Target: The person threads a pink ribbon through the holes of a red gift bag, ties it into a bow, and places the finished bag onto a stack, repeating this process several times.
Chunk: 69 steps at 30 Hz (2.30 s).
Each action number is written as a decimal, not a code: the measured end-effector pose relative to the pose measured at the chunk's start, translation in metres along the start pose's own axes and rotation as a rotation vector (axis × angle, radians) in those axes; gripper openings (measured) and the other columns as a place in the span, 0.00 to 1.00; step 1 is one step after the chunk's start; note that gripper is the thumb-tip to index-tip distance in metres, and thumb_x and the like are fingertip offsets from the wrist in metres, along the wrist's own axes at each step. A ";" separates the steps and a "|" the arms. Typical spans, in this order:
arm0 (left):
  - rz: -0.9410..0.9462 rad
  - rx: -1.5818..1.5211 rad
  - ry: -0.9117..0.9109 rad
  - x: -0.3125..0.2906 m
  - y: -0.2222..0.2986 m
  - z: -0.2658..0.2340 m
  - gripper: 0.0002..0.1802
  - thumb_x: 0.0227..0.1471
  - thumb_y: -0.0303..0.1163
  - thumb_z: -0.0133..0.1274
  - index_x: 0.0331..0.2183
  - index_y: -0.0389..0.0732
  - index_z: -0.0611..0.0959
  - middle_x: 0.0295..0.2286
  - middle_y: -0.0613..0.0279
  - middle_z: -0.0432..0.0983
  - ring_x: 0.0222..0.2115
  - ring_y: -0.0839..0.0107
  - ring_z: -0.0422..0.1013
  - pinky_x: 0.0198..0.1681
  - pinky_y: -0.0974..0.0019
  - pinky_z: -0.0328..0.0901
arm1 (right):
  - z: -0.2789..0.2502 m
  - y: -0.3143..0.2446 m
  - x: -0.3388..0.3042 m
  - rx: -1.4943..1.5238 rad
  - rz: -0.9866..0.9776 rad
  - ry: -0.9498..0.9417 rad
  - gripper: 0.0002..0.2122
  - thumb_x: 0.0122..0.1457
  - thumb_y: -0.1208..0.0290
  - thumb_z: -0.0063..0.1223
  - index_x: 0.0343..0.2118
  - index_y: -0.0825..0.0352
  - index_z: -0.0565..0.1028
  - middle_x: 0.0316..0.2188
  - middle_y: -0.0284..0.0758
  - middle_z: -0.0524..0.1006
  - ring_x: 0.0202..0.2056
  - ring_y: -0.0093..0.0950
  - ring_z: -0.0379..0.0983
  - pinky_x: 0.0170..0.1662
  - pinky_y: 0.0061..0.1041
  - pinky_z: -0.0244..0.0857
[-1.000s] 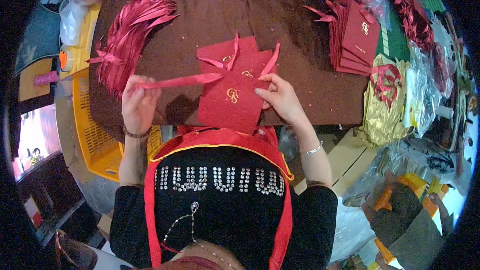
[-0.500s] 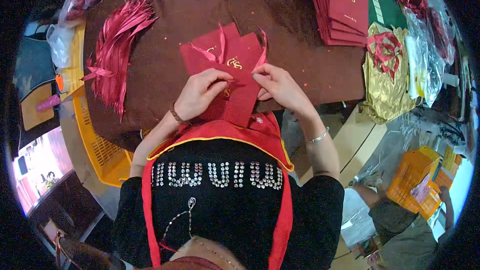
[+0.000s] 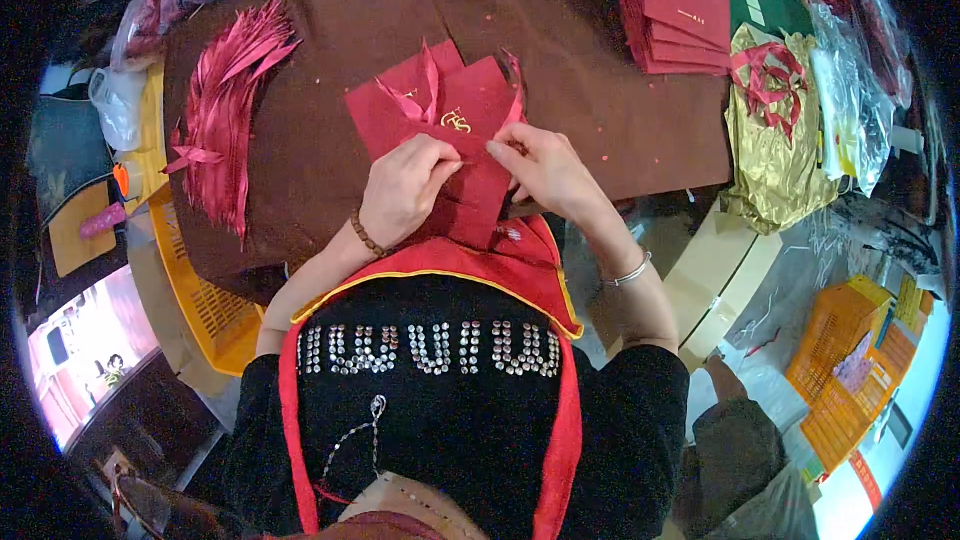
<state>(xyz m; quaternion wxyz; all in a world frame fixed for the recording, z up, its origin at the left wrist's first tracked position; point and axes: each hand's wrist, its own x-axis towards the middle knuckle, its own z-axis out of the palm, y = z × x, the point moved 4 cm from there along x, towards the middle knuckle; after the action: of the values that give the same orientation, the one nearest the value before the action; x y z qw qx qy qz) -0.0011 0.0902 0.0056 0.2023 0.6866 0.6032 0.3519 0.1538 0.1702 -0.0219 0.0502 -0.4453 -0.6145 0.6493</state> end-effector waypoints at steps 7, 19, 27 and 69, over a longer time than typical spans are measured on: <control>-0.013 0.029 0.041 0.005 0.006 0.006 0.05 0.47 0.28 0.52 0.27 0.38 0.74 0.23 0.55 0.71 0.25 0.57 0.70 0.28 0.59 0.64 | 0.001 -0.006 -0.002 -0.055 -0.061 0.028 0.10 0.59 0.66 0.48 0.35 0.70 0.73 0.19 0.28 0.71 0.17 0.13 0.65 0.21 0.14 0.61; 0.006 0.108 0.095 0.005 0.008 0.017 0.04 0.48 0.25 0.51 0.27 0.35 0.72 0.23 0.52 0.70 0.25 0.54 0.70 0.27 0.58 0.64 | 0.001 -0.013 -0.005 -0.061 -0.181 0.067 0.09 0.59 0.67 0.47 0.33 0.69 0.72 0.19 0.27 0.70 0.17 0.12 0.64 0.20 0.15 0.61; 0.195 0.459 0.011 0.011 0.029 0.018 0.05 0.41 0.27 0.44 0.26 0.38 0.69 0.20 0.57 0.64 0.19 0.65 0.66 0.22 0.64 0.62 | 0.005 -0.010 -0.013 -0.002 -0.259 0.093 0.08 0.60 0.69 0.45 0.34 0.69 0.71 0.19 0.27 0.70 0.18 0.12 0.65 0.20 0.15 0.62; -0.305 0.046 -0.739 0.052 -0.029 -0.028 0.16 0.39 0.48 0.54 0.25 0.47 0.84 0.22 0.57 0.77 0.27 0.61 0.74 0.32 0.59 0.65 | 0.043 -0.027 -0.026 -0.517 -0.644 0.306 0.07 0.53 0.76 0.51 0.36 0.66 0.74 0.37 0.42 0.72 0.35 0.42 0.72 0.36 0.32 0.68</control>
<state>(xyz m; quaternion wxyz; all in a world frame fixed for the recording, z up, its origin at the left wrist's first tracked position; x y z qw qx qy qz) -0.0397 0.1422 0.0167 0.4402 0.6738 0.5925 0.0337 0.1287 0.1283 0.0073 0.2272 -0.3202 -0.8497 0.3519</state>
